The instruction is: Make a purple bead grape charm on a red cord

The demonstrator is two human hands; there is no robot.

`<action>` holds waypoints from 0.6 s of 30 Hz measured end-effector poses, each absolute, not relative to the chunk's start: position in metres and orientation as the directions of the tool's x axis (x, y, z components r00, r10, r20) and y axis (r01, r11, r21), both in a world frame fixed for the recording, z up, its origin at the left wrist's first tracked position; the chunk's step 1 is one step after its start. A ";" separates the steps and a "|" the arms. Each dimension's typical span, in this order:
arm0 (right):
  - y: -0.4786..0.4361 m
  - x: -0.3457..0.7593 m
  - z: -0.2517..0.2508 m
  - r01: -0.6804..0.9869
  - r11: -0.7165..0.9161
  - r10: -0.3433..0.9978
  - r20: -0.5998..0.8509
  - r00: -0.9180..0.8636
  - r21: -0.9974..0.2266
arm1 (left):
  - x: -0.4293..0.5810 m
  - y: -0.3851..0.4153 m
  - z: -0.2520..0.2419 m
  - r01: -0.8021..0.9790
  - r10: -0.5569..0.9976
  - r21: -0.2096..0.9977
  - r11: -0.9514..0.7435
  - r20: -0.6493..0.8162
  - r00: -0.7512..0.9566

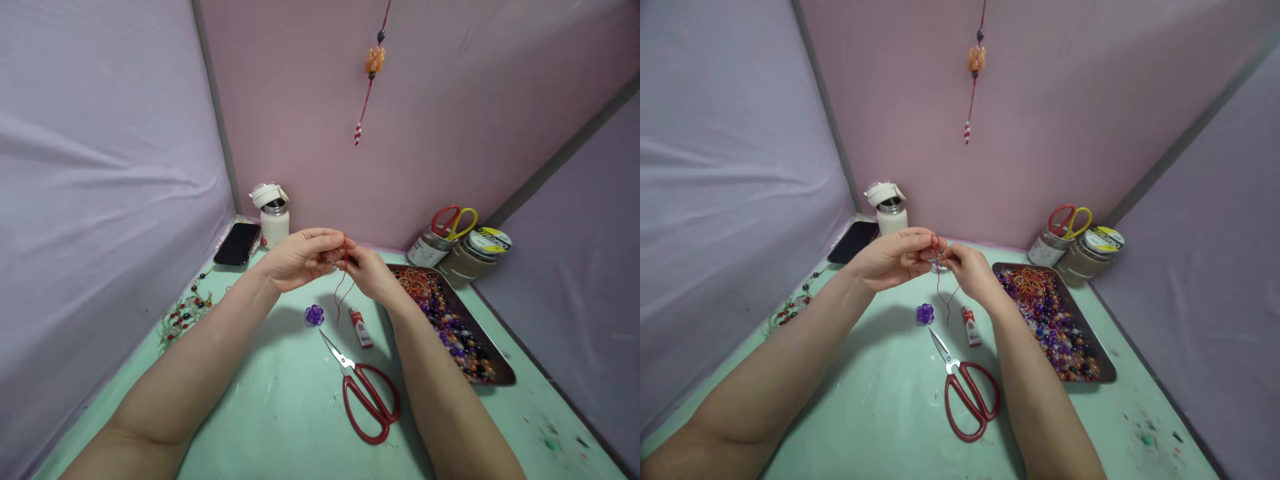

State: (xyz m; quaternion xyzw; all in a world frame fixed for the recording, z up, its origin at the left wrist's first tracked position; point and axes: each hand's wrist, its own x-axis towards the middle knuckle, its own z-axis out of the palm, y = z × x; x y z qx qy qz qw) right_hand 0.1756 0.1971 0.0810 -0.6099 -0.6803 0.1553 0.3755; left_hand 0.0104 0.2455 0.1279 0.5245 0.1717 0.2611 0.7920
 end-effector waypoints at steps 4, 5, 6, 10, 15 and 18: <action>0.194 0.180 0.081 0.786 0.117 0.970 0.239 0.040 -0.607 | 0.013 0.246 0.124 -0.176 0.660 0.963 0.203 -0.002 0.751; 0.193 0.180 0.082 0.815 0.087 0.970 0.237 0.063 -0.574 | 0.014 0.246 0.123 -0.138 0.685 0.981 0.135 0.008 0.728; 0.191 0.181 0.083 0.838 0.064 0.963 0.254 0.091 -0.543 | 0.014 0.246 0.121 -0.093 0.708 0.994 0.064 0.020 0.706; 0.181 0.173 0.098 0.864 0.107 0.839 0.511 0.188 -0.493 | 0.016 0.248 0.118 0.056 0.770 0.994 -0.094 0.036 0.637; 0.168 0.152 0.114 0.837 0.390 0.652 0.757 0.044 -0.385 | 0.016 0.252 0.117 0.035 0.817 0.999 -0.018 -0.005 0.577; 0.167 0.148 0.111 0.835 0.468 0.644 0.758 -0.100 -0.288 | 0.015 0.253 0.119 -0.005 0.831 0.999 0.046 -0.036 0.555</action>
